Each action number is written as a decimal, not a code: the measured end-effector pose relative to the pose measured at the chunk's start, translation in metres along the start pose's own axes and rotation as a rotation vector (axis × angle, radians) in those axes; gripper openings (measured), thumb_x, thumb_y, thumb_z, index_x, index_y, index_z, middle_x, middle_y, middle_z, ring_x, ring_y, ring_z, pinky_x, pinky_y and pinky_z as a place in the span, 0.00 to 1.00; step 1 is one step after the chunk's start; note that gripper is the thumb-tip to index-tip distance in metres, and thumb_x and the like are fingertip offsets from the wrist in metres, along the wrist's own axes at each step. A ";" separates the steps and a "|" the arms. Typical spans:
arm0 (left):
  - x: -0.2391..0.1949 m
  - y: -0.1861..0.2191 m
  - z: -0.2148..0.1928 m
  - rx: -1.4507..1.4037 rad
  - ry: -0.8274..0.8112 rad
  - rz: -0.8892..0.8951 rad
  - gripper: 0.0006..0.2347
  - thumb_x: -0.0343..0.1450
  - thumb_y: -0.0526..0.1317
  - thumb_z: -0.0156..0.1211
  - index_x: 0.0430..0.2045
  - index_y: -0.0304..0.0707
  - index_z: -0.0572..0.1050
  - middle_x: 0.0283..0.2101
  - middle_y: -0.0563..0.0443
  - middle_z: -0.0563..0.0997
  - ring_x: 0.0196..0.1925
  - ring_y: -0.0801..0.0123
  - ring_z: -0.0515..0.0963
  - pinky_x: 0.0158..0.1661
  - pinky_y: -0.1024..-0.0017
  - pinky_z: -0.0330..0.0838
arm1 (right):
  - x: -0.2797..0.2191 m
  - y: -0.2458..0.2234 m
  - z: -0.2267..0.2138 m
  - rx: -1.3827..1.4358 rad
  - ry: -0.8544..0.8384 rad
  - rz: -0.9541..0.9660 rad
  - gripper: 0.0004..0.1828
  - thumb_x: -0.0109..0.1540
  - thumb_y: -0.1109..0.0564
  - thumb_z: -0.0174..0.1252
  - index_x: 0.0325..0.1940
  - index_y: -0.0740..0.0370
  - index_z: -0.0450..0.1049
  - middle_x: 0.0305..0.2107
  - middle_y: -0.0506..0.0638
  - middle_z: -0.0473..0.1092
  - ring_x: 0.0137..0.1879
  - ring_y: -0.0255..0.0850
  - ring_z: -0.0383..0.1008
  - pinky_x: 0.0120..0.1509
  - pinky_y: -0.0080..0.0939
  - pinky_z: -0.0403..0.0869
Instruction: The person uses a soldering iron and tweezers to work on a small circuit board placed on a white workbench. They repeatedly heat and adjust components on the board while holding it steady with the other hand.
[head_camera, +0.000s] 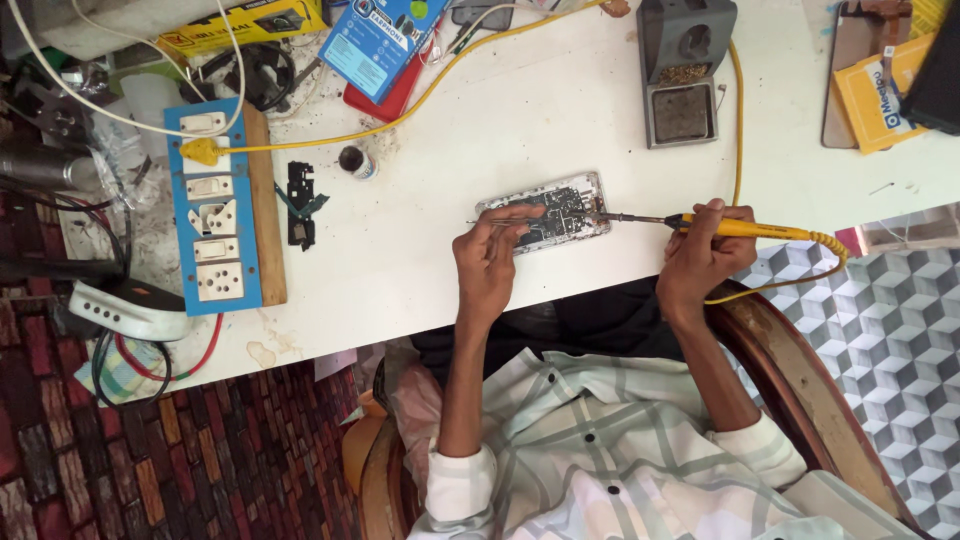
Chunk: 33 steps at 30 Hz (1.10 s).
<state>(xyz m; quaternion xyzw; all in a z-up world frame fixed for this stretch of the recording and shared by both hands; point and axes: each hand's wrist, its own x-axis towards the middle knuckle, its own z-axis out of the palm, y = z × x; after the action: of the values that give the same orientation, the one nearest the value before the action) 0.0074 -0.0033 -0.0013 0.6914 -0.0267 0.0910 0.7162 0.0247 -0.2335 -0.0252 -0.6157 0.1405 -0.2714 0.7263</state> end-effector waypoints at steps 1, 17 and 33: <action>0.000 0.000 -0.001 0.010 -0.007 0.006 0.08 0.79 0.26 0.49 0.50 0.29 0.74 0.50 0.41 0.85 0.54 0.63 0.84 0.55 0.68 0.79 | -0.001 0.000 0.000 -0.003 -0.003 -0.009 0.13 0.76 0.59 0.52 0.38 0.66 0.62 0.22 0.48 0.63 0.19 0.30 0.57 0.22 0.33 0.60; -0.002 -0.002 0.002 0.107 0.032 0.130 0.05 0.77 0.23 0.49 0.37 0.24 0.74 0.46 0.40 0.84 0.47 0.62 0.87 0.51 0.69 0.83 | 0.017 -0.009 -0.002 0.129 -0.011 0.126 0.17 0.76 0.56 0.53 0.34 0.62 0.62 0.22 0.46 0.61 0.17 0.32 0.58 0.21 0.34 0.61; -0.002 0.011 0.004 0.085 0.068 0.124 0.05 0.75 0.20 0.50 0.36 0.19 0.75 0.45 0.39 0.84 0.47 0.59 0.87 0.48 0.69 0.81 | 0.002 0.003 -0.004 0.021 -0.024 0.012 0.13 0.77 0.60 0.50 0.37 0.65 0.61 0.22 0.48 0.60 0.18 0.33 0.56 0.22 0.36 0.61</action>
<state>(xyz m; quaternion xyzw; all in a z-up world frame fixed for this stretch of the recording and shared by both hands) 0.0036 -0.0067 0.0092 0.7149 -0.0414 0.1595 0.6796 0.0252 -0.2376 -0.0291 -0.6104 0.1325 -0.2609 0.7361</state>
